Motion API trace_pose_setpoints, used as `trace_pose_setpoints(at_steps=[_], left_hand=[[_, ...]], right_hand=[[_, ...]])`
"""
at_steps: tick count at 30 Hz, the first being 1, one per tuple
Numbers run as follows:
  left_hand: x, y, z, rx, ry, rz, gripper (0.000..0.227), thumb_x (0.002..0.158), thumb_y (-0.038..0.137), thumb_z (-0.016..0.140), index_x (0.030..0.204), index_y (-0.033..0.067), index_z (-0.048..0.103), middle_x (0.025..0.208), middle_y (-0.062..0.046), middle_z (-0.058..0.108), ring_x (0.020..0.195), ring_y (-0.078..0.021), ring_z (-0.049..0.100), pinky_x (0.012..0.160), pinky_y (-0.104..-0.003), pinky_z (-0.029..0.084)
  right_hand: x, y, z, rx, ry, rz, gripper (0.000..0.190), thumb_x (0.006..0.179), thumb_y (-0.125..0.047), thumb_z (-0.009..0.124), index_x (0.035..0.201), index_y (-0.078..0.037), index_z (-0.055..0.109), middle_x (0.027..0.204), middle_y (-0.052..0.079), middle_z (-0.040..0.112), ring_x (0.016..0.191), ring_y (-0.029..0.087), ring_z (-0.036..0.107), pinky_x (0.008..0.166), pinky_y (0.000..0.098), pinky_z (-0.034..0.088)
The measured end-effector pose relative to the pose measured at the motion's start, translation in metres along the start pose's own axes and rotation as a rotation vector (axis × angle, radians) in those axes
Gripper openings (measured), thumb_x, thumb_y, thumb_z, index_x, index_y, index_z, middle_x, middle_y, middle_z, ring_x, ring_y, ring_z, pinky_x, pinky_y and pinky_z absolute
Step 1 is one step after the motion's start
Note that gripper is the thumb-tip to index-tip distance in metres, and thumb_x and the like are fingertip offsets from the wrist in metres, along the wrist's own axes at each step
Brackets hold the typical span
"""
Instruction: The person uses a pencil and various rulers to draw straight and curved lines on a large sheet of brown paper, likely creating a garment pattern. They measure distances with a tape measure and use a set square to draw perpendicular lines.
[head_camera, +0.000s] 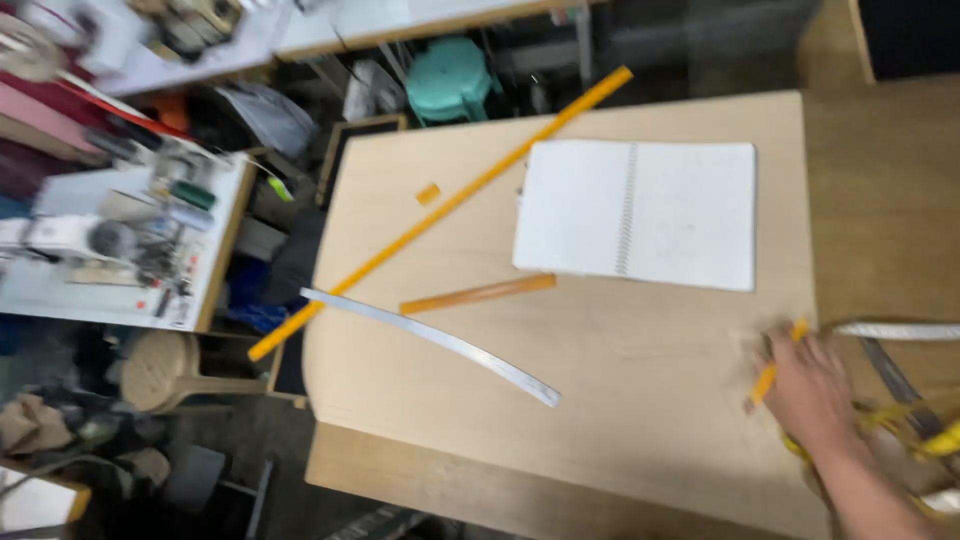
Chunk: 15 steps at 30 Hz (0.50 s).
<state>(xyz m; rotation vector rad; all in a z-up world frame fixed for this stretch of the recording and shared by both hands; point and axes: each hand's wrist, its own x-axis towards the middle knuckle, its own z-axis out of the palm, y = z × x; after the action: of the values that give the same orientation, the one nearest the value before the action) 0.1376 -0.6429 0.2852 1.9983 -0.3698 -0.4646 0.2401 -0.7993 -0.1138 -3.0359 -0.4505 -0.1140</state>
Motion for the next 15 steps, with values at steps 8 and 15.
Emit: trace_pose_setpoints(at_steps=[8, 15], left_hand=[[-0.037, -0.32, 0.092, 0.444, -0.08, -0.165, 0.073, 0.094, 0.041, 0.064, 0.156, 0.0141, 0.035, 0.166, -0.023, 0.024, 0.151, -0.0454, 0.018, 0.119, -0.062, 0.008], [-0.052, -0.362, 0.115, 1.202, 0.123, -0.07, 0.131, 0.063, 0.092, 0.067, 0.159, 0.0133, 0.028, 0.164, -0.025, 0.025, 0.148, -0.0521, 0.025, 0.113, -0.068, 0.027]], right_hand=[[0.06, 0.008, 0.013, -0.171, 0.068, 0.049, 0.063, 0.085, -0.059, 0.067, 0.128, -0.014, 0.059, 0.128, 0.015, 0.066, 0.112, 0.033, 0.063, 0.093, 0.0451, 0.049], [0.057, 0.009, -0.007, 0.131, -0.106, 0.12, 0.065, 0.095, -0.055, 0.058, 0.141, -0.009, 0.048, 0.161, 0.012, 0.043, 0.151, 0.027, 0.034, 0.12, 0.0696, 0.007]])
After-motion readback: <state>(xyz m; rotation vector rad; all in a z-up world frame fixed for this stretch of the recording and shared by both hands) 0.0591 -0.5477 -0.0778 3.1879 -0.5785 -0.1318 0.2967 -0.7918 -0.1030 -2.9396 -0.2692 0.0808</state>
